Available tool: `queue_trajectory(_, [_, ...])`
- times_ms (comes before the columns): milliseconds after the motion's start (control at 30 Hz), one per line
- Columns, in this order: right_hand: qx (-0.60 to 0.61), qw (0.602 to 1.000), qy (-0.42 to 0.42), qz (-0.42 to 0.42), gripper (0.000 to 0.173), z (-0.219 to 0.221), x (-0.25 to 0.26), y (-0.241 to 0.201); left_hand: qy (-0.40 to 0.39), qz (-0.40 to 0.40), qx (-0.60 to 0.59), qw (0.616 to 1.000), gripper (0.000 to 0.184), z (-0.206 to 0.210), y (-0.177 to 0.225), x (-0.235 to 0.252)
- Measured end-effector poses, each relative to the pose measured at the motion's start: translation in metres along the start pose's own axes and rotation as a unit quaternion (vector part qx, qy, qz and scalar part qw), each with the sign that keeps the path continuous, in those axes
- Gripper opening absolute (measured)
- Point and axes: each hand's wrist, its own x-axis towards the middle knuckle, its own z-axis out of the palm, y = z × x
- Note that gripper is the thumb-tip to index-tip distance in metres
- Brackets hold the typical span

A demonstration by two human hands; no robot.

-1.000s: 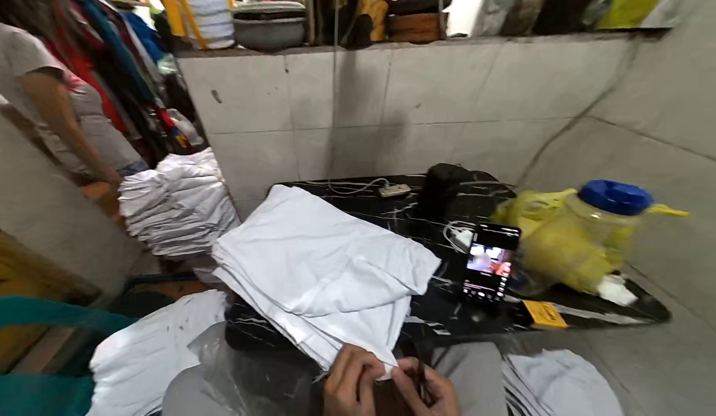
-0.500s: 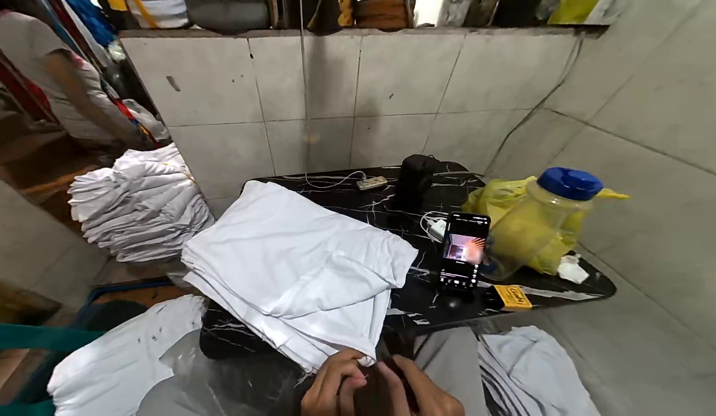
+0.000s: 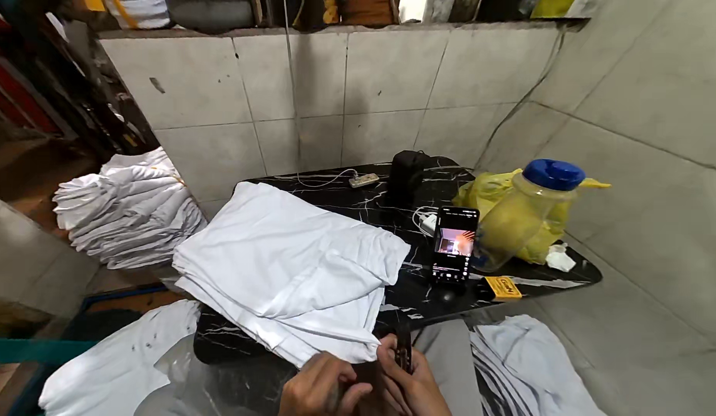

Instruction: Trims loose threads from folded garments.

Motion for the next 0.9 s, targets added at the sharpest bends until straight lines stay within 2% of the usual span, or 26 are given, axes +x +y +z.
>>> queue_trajectory(67, [0.023, 1.0, 0.003, 0.015, 0.008, 0.002, -0.001, 0.0, 0.057, 0.02, 0.049, 0.997, 0.027, 0.01, 0.002, 0.008])
queue_trajectory(167, [0.035, 0.999, 0.001, 0.033, 0.008, 0.003, -0.003, -0.002, 0.111, 0.079, 0.116, 0.984, 0.011, 0.026, -0.003, 0.009])
queue_trajectory(200, [0.039, 0.999, 0.0, 0.035, 0.008, 0.002, -0.003, -0.003, 0.118, 0.103, 0.118, 0.981, 0.012, 0.028, -0.005, 0.007])
queue_trajectory(233, [0.041, 0.999, 0.003, 0.035, 0.008, 0.001, -0.003, -0.003, 0.114, 0.125, 0.104, 0.98, 0.013, 0.028, -0.008, 0.006])
queue_trajectory(300, [0.035, 0.999, 0.009, 0.021, 0.007, -0.001, -0.002, -0.002, 0.055, 0.152, 0.033, 0.986, 0.011, 0.024, -0.01, 0.002])
queue_trajectory(367, [0.008, 1.0, 0.019, -0.002, 0.005, -0.001, -0.003, -0.002, -0.057, 0.116, -0.019, 0.991, 0.019, 0.01, -0.008, -0.001])
queue_trajectory(400, [-0.019, 0.999, 0.026, -0.022, 0.004, 0.0, -0.003, -0.002, -0.107, 0.085, -0.007, 0.991, 0.024, -0.001, -0.008, -0.002])
queue_trajectory(433, [-0.053, 0.997, 0.032, -0.049, 0.003, 0.002, -0.003, -0.002, -0.123, 0.053, 0.013, 0.991, 0.029, -0.009, -0.008, -0.002])
queue_trajectory(533, [-0.172, 0.974, 0.027, -0.143, 0.003, 0.018, -0.008, -0.007, -0.073, -0.021, 0.104, 0.992, 0.04, -0.014, 0.006, 0.006])
queue_trajectory(600, [-0.218, 0.96, 0.028, -0.174, 0.005, 0.031, -0.012, -0.012, -0.086, -0.039, 0.143, 0.985, 0.027, -0.002, 0.017, 0.016])
queue_trajectory(633, [-0.23, 0.954, 0.031, -0.19, 0.006, 0.035, -0.012, -0.013, -0.071, -0.033, 0.135, 0.988, 0.02, 0.001, 0.015, 0.023])
queue_trajectory(667, [-0.235, 0.948, 0.034, -0.211, 0.007, 0.036, -0.009, -0.012, -0.012, -0.009, 0.117, 0.993, 0.019, -0.002, 0.007, 0.034])
queue_trajectory(733, [-0.252, 0.933, 0.049, -0.25, 0.015, 0.031, 0.0, -0.003, 0.101, 0.015, 0.046, 0.994, 0.028, -0.031, -0.011, 0.06])
queue_trajectory(800, [-0.307, 0.919, 0.064, -0.24, 0.02, 0.023, 0.008, 0.009, 0.127, 0.021, -0.002, 0.992, 0.047, -0.071, -0.023, 0.076])
queue_trajectory(867, [-0.371, 0.906, 0.044, -0.199, 0.027, 0.021, 0.014, 0.02, 0.079, 0.028, 0.033, 0.996, 0.043, -0.096, -0.034, 0.07])
queue_trajectory(900, [-0.396, 0.902, 0.027, -0.173, 0.031, 0.022, 0.016, 0.024, 0.008, 0.028, 0.074, 0.997, 0.037, -0.105, -0.042, 0.062])
